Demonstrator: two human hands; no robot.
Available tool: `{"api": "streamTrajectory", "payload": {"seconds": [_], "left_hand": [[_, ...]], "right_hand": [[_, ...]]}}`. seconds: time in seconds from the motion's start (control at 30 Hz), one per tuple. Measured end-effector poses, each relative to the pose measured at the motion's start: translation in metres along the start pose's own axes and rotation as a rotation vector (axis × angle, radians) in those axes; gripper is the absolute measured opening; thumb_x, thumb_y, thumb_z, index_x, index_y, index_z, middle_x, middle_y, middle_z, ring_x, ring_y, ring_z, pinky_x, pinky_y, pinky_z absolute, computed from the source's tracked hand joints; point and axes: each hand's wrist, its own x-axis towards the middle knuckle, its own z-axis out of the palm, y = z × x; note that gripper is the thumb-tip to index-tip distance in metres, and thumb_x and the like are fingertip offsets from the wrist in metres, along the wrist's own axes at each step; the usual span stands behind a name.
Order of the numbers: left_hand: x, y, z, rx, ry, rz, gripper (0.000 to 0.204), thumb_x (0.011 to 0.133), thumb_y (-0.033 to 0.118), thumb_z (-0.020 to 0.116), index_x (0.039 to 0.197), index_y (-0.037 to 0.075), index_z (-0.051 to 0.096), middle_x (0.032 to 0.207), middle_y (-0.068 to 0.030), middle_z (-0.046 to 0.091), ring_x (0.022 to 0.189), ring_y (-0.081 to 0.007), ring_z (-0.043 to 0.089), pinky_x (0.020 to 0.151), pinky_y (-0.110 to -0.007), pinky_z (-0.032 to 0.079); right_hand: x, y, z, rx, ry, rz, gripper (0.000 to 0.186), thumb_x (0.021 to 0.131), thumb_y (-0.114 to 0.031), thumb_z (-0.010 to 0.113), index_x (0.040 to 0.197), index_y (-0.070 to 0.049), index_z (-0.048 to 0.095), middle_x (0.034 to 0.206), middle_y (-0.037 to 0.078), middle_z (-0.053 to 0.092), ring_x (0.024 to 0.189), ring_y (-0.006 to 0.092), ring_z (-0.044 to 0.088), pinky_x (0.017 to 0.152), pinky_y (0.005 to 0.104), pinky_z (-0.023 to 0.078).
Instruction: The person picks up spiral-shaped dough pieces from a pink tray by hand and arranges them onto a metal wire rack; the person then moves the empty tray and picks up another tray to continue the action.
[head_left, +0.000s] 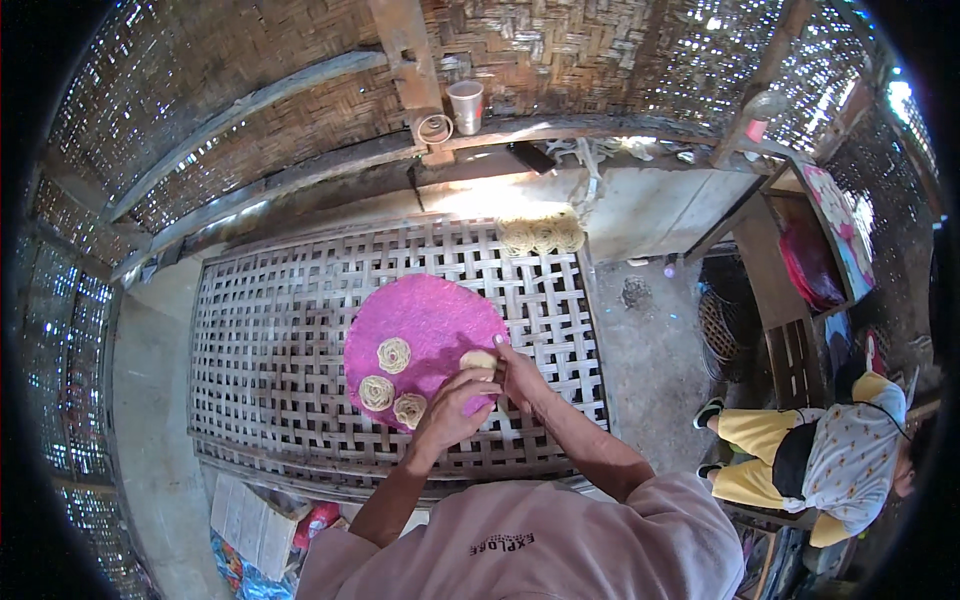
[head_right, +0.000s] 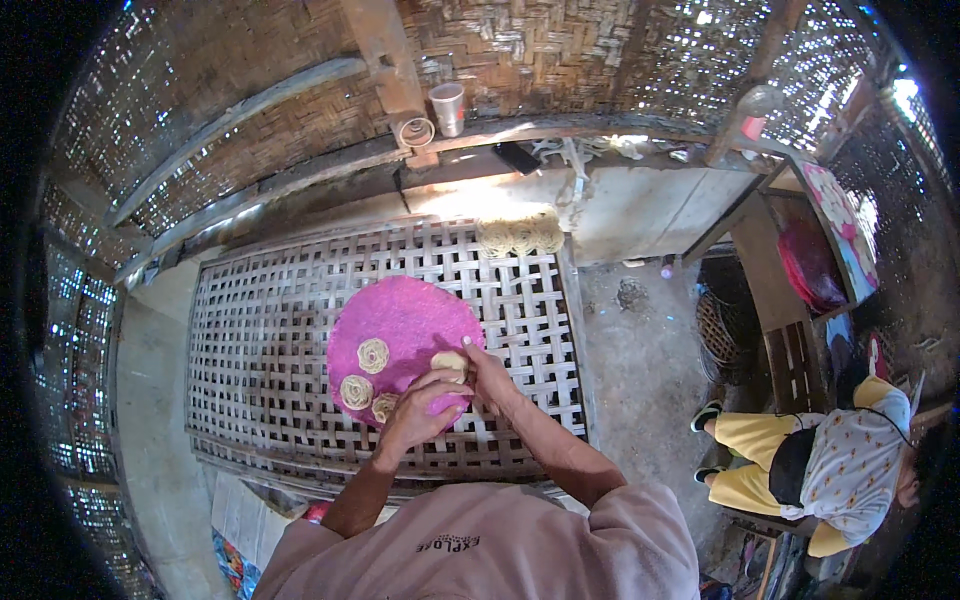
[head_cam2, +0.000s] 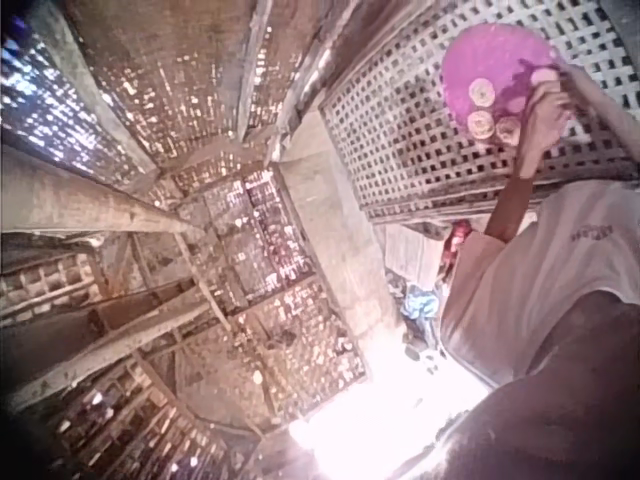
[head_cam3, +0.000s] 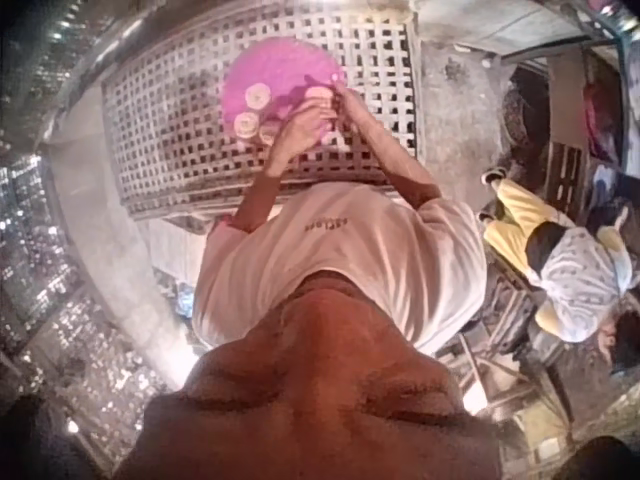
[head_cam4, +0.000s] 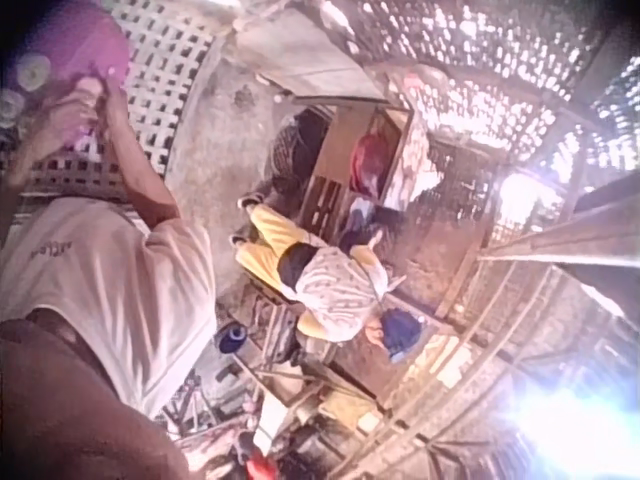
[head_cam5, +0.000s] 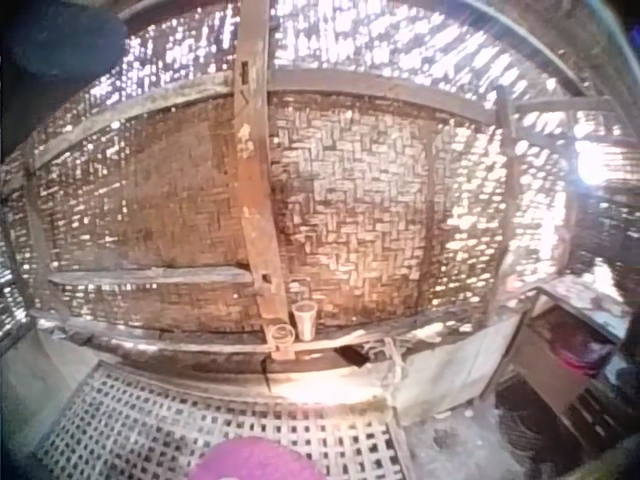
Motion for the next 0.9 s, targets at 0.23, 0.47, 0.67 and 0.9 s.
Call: {"api": "streamTrajectory", "payload": {"seconds": [0.23, 0.47, 0.67, 0.9], "left_hand": [[0.002, -0.108, -0.041, 0.514, 0.555, -0.470, 0.046, 0.077, 0.021, 0.075, 0.117, 0.002, 0.064, 0.128, -0.0167, 0.058, 0.122, -0.0322, 0.052, 0.105, -0.043, 0.040], [-0.016, -0.171, -0.039, 0.895, 0.413, -0.572, 0.050, 0.081, 0.028, 0.070, 0.120, -0.001, 0.059, 0.135, -0.0159, 0.049, 0.127, -0.0368, 0.042, 0.104, -0.047, 0.036], [-0.013, -0.150, -0.043, 0.815, 0.554, -0.486, 0.030, 0.072, 0.009, 0.075, 0.099, 0.001, 0.065, 0.105, -0.0162, 0.059, 0.103, -0.0352, 0.054, 0.089, -0.045, 0.044], [-0.005, -0.182, -0.045, 0.540, 0.529, -0.663, 0.026, 0.070, 0.009, 0.073, 0.094, 0.005, 0.064, 0.087, -0.0137, 0.066, 0.086, -0.0340, 0.063, 0.080, -0.043, 0.050]], "right_hand": [[0.049, -0.065, -0.075, -0.250, 0.283, -0.490, 0.015, 0.089, -0.003, 0.057, 0.103, 0.003, 0.062, 0.089, 0.010, 0.067, 0.081, 0.0176, 0.064, 0.069, 0.0311, 0.054], [0.105, -0.141, -0.136, -0.923, 0.652, -0.827, 0.024, 0.088, -0.007, 0.059, 0.110, 0.000, 0.064, 0.095, 0.013, 0.071, 0.088, 0.0228, 0.067, 0.077, 0.0336, 0.052], [0.096, -0.167, -0.122, -1.310, 0.849, -0.726, 0.036, 0.076, -0.009, 0.063, 0.112, -0.005, 0.065, 0.098, 0.024, 0.067, 0.096, 0.0406, 0.063, 0.085, 0.0489, 0.050], [0.060, -0.109, -0.066, -1.453, 0.720, -1.185, 0.031, 0.085, -0.018, 0.063, 0.115, -0.009, 0.065, 0.092, 0.017, 0.064, 0.092, 0.0378, 0.062, 0.081, 0.0477, 0.050]]}}
